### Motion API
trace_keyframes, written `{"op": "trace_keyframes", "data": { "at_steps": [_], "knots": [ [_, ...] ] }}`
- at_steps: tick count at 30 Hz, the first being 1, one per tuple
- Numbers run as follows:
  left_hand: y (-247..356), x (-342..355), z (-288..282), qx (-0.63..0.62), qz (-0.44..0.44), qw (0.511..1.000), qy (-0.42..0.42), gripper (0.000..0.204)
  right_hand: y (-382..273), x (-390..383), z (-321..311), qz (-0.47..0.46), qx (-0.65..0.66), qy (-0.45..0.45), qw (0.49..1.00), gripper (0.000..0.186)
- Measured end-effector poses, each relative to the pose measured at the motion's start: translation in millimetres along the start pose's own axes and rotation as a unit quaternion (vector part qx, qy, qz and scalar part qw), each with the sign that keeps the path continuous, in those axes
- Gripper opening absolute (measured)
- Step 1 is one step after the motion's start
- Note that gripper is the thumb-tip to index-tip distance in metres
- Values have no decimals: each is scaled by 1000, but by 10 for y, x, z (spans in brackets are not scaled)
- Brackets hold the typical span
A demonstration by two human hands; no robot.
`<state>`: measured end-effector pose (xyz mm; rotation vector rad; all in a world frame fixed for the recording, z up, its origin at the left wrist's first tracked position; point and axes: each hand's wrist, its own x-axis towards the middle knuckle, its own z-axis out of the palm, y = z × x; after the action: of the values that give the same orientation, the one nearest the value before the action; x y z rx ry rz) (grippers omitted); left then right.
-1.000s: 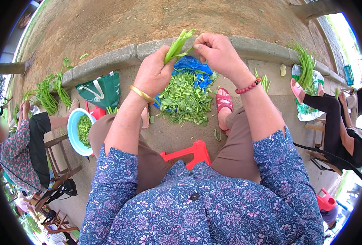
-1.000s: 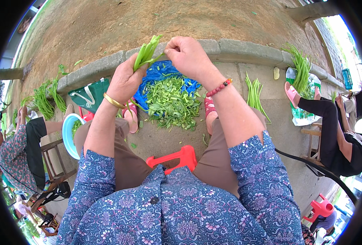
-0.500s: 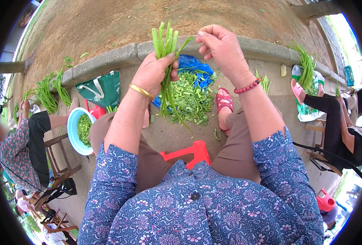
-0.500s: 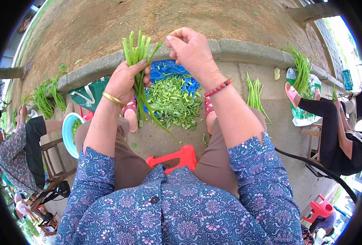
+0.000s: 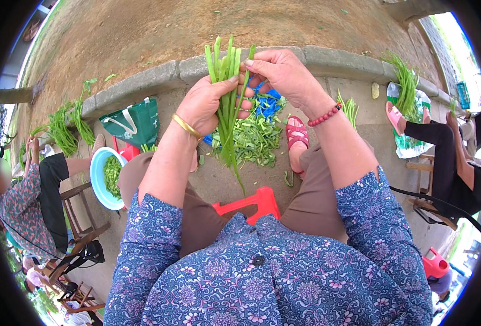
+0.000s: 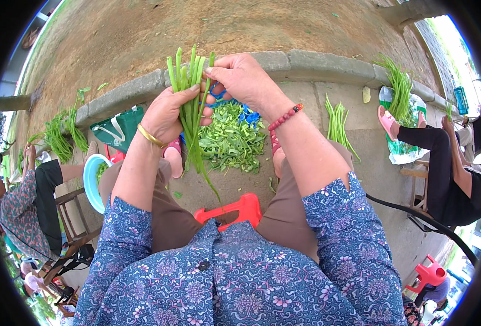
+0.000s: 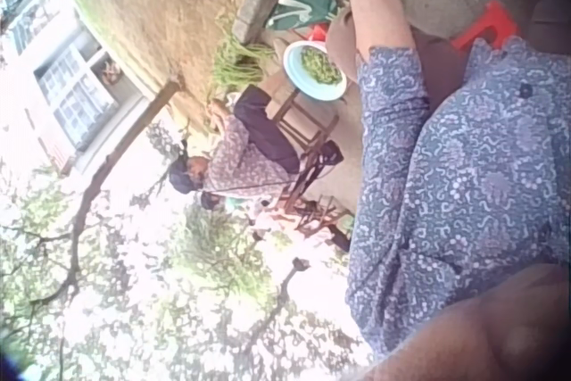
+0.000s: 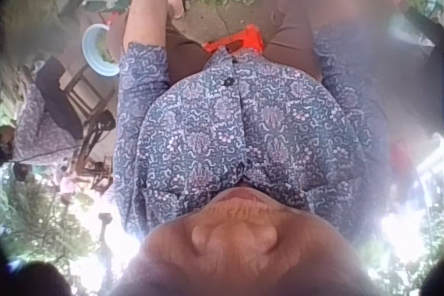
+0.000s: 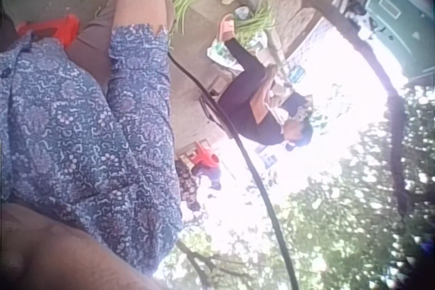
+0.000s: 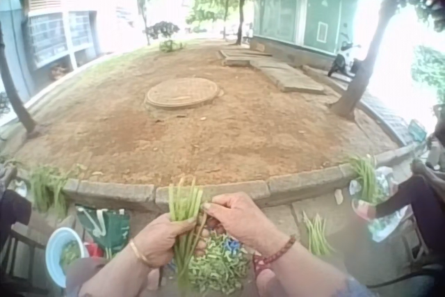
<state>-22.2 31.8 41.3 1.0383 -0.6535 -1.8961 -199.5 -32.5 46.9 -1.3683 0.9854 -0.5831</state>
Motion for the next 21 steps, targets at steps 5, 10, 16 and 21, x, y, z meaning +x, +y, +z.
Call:
{"op": "trace_keyframes", "data": {
  "at_steps": [5, 10, 16, 21],
  "knots": [
    [-2, -7, -8, -15, -18, 1000, -6, 26, -18, 2, 13, 14, -6, 13, 1000, 26],
    [-31, 2, -3, -13, -27, 1000, -8, 27, 9, 4, -2, -15, -41, 24, 999, 27],
    [-64, 7, 29, 14, -33, 999, -7, 23, 33, 21, 9, -64, -88, 87, 990, 23],
    [-133, 82, -90, 351, 118, 928, 44, 18, -43, 16, 39, -56, 43, 137, 988, 18]
  ]
}}
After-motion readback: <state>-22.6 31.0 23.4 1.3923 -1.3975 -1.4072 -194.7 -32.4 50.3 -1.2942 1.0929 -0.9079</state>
